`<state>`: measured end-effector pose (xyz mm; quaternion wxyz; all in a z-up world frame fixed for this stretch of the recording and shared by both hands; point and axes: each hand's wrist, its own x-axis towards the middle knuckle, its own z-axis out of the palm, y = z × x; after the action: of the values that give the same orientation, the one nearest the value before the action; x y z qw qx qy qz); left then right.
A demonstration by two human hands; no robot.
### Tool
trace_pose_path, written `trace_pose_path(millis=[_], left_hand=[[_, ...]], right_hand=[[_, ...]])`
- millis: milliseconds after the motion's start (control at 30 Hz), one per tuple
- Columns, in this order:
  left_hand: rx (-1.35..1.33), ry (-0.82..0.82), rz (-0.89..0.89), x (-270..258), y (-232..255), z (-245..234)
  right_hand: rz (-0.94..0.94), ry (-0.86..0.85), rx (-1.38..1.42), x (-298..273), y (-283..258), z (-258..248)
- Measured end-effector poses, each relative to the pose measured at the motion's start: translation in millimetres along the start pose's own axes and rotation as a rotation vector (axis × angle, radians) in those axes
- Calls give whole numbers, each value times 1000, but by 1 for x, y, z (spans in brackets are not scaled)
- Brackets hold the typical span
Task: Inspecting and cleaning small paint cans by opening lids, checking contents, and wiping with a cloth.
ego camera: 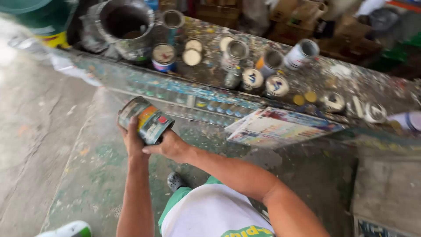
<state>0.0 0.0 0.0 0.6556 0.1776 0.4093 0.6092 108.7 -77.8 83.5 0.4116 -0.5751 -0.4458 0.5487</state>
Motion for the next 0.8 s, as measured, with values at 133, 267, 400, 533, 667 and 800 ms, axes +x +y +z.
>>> trace_pose_path(millis=[133,267,400,533,667,800], left_hand=[[-31,-146,-122,2,-6,23],[-28,-130,-113,-34,16,72],[35,57,-108,-9,-9,56],[-187,110,-185,0,13,84],[262,48,340,0,23,115],[625,-291,719,-33,-9,184]], right_hand=[[-116,-5,264,-3,0,-32],[-303,-83,-635,8,37,-71],[-365,3,-562,-2,42,-73],[-199,50,42,-51,22,-110],[-104,334,65,-83,62,-188],[122,550,-109,-128,128,-259]])
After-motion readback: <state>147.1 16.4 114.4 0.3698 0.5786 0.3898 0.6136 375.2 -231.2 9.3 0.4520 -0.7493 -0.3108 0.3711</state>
